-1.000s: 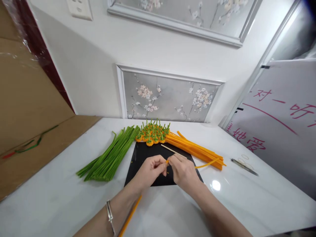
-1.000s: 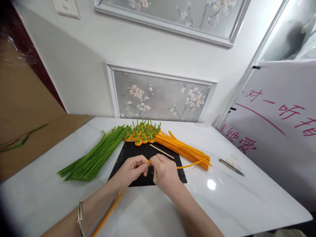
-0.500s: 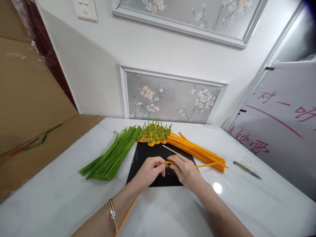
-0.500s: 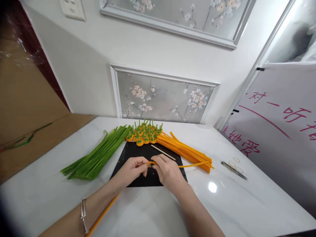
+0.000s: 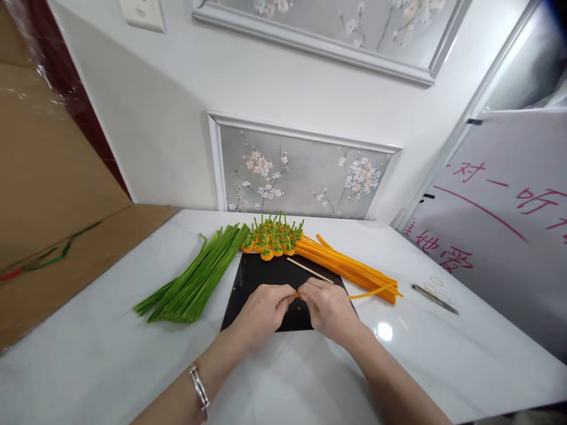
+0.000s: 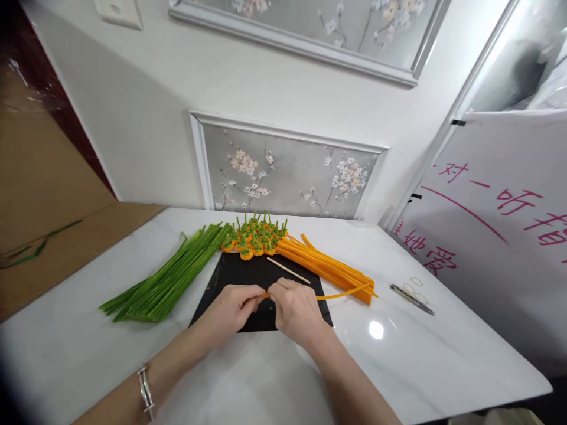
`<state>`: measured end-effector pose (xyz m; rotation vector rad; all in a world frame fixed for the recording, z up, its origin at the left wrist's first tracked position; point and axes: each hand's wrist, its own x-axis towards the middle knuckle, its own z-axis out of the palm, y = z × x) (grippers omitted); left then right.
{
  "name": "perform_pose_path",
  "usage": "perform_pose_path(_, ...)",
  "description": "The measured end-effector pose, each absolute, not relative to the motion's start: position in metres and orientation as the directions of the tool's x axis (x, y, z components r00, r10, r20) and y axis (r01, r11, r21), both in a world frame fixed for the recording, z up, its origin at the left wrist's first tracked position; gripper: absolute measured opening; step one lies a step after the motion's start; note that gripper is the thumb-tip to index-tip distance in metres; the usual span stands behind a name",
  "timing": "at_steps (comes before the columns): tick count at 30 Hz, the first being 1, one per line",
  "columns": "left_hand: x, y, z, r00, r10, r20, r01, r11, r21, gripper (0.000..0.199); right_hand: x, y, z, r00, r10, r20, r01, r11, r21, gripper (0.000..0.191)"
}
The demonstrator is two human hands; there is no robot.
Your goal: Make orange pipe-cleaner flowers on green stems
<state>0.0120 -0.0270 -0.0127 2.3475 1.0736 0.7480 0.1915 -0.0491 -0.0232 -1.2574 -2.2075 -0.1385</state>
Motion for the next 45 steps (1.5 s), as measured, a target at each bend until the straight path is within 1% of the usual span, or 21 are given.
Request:
perform_pose_path(2, 0.011, -0.028, -0.014, 0.609, 0.722, 0.329, 0.659, -0.691, 0.297, 0.027, 0.193, -0.048, -0.021, -0.363, 0.803, 0.473, 0.802, 0.527, -0.280, 0.018)
perform_pose_path(4, 0.010, -0.029, -0.015, 0.661, 0.681, 0.315, 0.695, -0.714, 0.087, 0.026, 0.195, -0.047, -0.020, -0.359, 0.832, 0.422, 0.768, 0.520, -0.373, 0.020)
perform_pose_path(5, 0.010, -0.029, -0.016, 0.676, 0.669, 0.309, 0.696, -0.717, 0.030, 0.026, 0.196, -0.046, -0.019, -0.362, 0.842, 0.400, 0.746, 0.519, -0.417, 0.020)
perform_pose_path(7, 0.009, -0.029, -0.018, 0.669, 0.675, 0.312, 0.710, -0.704, -0.002, 0.024, 0.197, -0.046, -0.020, -0.372, 0.849, 0.376, 0.706, 0.521, -0.480, 0.020)
perform_pose_path(10, 0.010, -0.029, -0.020, 0.631, 0.700, 0.335, 0.724, -0.686, 0.069, 0.024, 0.195, -0.046, -0.023, -0.367, 0.839, 0.401, 0.691, 0.535, -0.486, 0.012)
perform_pose_path(12, 0.010, -0.029, -0.020, 0.613, 0.705, 0.357, 0.708, -0.691, 0.149, 0.025, 0.193, -0.046, -0.026, -0.359, 0.830, 0.426, 0.707, 0.540, -0.457, 0.014)
perform_pose_path(14, 0.011, -0.028, -0.019, 0.581, 0.720, 0.381, 0.660, -0.690, 0.298, 0.024, 0.193, -0.045, -0.029, -0.366, 0.810, 0.458, 0.714, 0.561, -0.420, 0.021)
perform_pose_path(16, 0.012, -0.028, -0.015, 0.527, 0.772, 0.356, 0.556, -0.630, 0.542, 0.023, 0.194, -0.045, -0.030, -0.387, 0.768, 0.510, 0.703, 0.604, -0.377, 0.024)
perform_pose_path(17, 0.013, -0.028, -0.013, 0.503, 0.812, 0.296, 0.482, -0.548, 0.684, 0.025, 0.195, -0.045, -0.029, -0.398, 0.743, 0.539, 0.694, 0.627, -0.353, 0.025)
perform_pose_path(18, 0.013, -0.028, -0.011, 0.484, 0.852, 0.199, 0.396, -0.416, 0.819, 0.029, 0.196, -0.045, -0.029, -0.407, 0.715, 0.568, 0.686, 0.650, -0.327, 0.026)
perform_pose_path(19, 0.013, -0.028, -0.008, 0.479, 0.874, 0.080, 0.302, -0.249, 0.920, 0.035, 0.197, -0.046, -0.028, -0.415, 0.689, 0.593, 0.679, 0.669, -0.302, 0.027)
perform_pose_path(20, 0.013, -0.028, -0.006, 0.489, 0.871, -0.041, 0.210, -0.072, 0.975, 0.039, 0.198, -0.046, -0.026, -0.425, 0.666, 0.613, 0.673, 0.685, -0.278, 0.028)
perform_pose_path(22, 0.011, -0.028, -0.002, 0.548, 0.808, -0.216, 0.072, 0.212, 0.975, 0.043, 0.199, -0.048, -0.023, -0.447, 0.619, 0.645, 0.659, 0.716, -0.230, 0.029)
perform_pose_path(23, 0.010, -0.029, 0.000, 0.585, 0.766, -0.265, 0.035, 0.302, 0.953, 0.040, 0.199, -0.049, -0.022, -0.460, 0.597, 0.658, 0.652, 0.729, -0.206, 0.029)
perform_pose_path(26, 0.007, -0.029, 0.002, 0.697, 0.623, -0.355, -0.002, 0.497, 0.868, 0.028, 0.200, -0.051, -0.018, -0.492, 0.533, 0.688, 0.641, 0.757, -0.128, 0.029)
perform_pose_path(29, 0.006, -0.030, 0.003, 0.758, 0.539, -0.366, -0.040, 0.599, 0.800, 0.020, 0.202, -0.052, -0.017, -0.499, 0.505, 0.704, 0.662, 0.746, -0.066, 0.028)
perform_pose_path(34, 0.006, -0.031, 0.004, 0.775, 0.549, -0.314, -0.127, 0.622, 0.773, 0.020, 0.207, -0.054, -0.017, -0.496, 0.461, 0.735, 0.676, 0.737, -0.005, 0.023)
perform_pose_path(37, 0.007, -0.034, 0.004, 0.762, 0.584, -0.280, -0.132, 0.563, 0.816, 0.024, 0.207, -0.054, -0.017, -0.499, 0.465, 0.731, 0.674, 0.739, -0.010, 0.024)
perform_pose_path(39, 0.009, -0.035, 0.003, 0.727, 0.647, -0.231, -0.126, 0.456, 0.881, 0.027, 0.206, -0.054, -0.017, -0.491, 0.495, 0.717, 0.686, 0.727, -0.033, 0.026)
perform_pose_path(42, 0.013, -0.035, -0.001, 0.655, 0.744, -0.133, -0.077, 0.241, 0.967, 0.028, 0.205, -0.054, -0.017, -0.483, 0.559, 0.674, 0.709, 0.702, -0.075, 0.028)
perform_pose_path(45, 0.015, -0.034, -0.004, 0.597, 0.802, -0.028, 0.104, -0.043, 0.994, 0.022, 0.204, -0.053, -0.018, -0.501, 0.606, 0.617, 0.721, 0.687, -0.088, 0.028)
